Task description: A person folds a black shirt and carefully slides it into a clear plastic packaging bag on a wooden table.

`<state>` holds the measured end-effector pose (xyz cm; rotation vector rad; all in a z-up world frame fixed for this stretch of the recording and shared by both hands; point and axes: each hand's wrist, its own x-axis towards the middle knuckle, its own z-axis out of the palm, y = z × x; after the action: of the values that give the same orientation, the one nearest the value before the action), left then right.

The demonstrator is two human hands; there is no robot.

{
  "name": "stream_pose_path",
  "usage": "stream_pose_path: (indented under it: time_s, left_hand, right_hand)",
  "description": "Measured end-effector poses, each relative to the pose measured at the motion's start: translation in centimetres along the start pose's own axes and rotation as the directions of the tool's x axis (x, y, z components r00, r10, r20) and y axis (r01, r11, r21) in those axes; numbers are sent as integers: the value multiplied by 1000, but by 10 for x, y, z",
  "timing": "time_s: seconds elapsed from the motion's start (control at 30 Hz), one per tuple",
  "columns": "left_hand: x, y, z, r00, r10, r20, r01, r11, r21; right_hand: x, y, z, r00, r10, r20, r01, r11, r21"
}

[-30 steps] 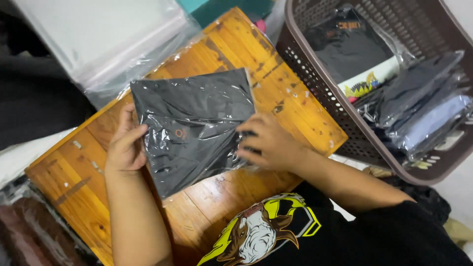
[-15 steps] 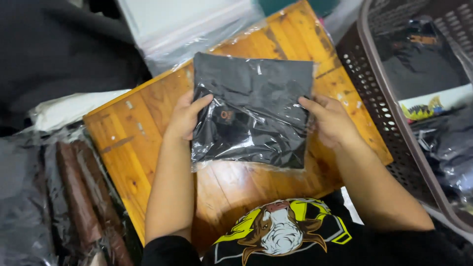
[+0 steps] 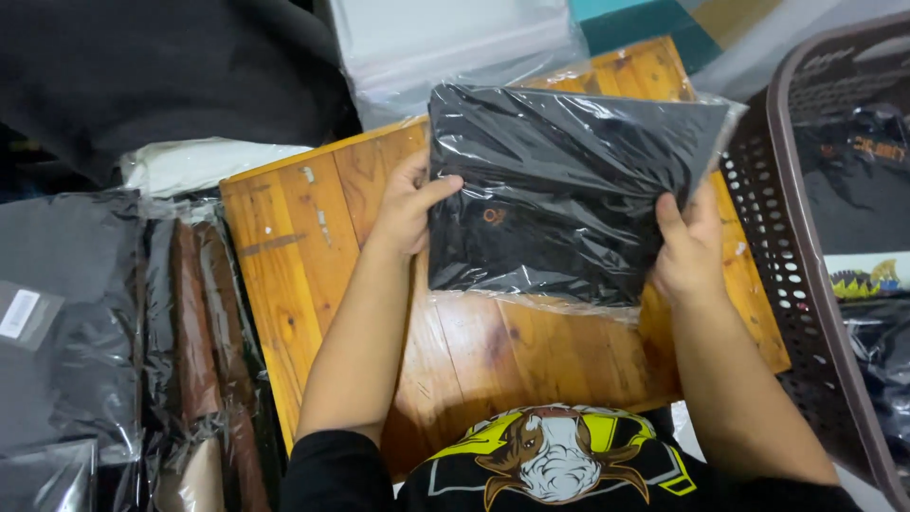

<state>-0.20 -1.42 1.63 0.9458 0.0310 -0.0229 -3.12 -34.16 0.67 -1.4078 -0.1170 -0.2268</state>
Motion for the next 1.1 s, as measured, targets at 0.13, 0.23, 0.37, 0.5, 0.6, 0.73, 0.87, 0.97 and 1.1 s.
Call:
stream_pose_path:
  time_s: [0.13,0.23,0.37,0.5,0.6,0.73,0.87,0.97,1.1]
  left_hand:
    - [5,3,-14,974,129,187,-134,991,16]
    - [10,0,-15,987,162,5,-155,937,312]
    - [5,7,-8,990,138,24,-138,937,321]
    - [2,13,-12,938,-120,325,191,961,-198]
    - [7,-1,-25,903,-192,385,270,949,-161]
    - [9,-16,-18,978,-206,9,203,970,134]
    - [-7,15,5,980,-86,-181,200,480,854]
    - [-18,29,35,961,277,13,-65,179,982]
    - [-28,24,55,905,98,413,-412,-32,911]
  right_hand:
    - [-16,-44,10,970,-244,5,232,918,-322]
    - [-18,-64,19,886,-463,10,433,821,-372]
    - [-31,-44,-19,716,-696,-59,567,628,-533]
    - [-28,-53,0,891,-396,221,453,789,-415]
    - [-30,-53,52,550,-646,530,821,299,-487]
    - [-50,-9,61,629,-350,694,778,272,-567]
    - [-59,-28,73,692,-198,694,704,397,-589]
    - [-52,-19,66,741,-276,612,668,387,-635]
    - [-47,-10,54,795,-270,543,603,264,-753]
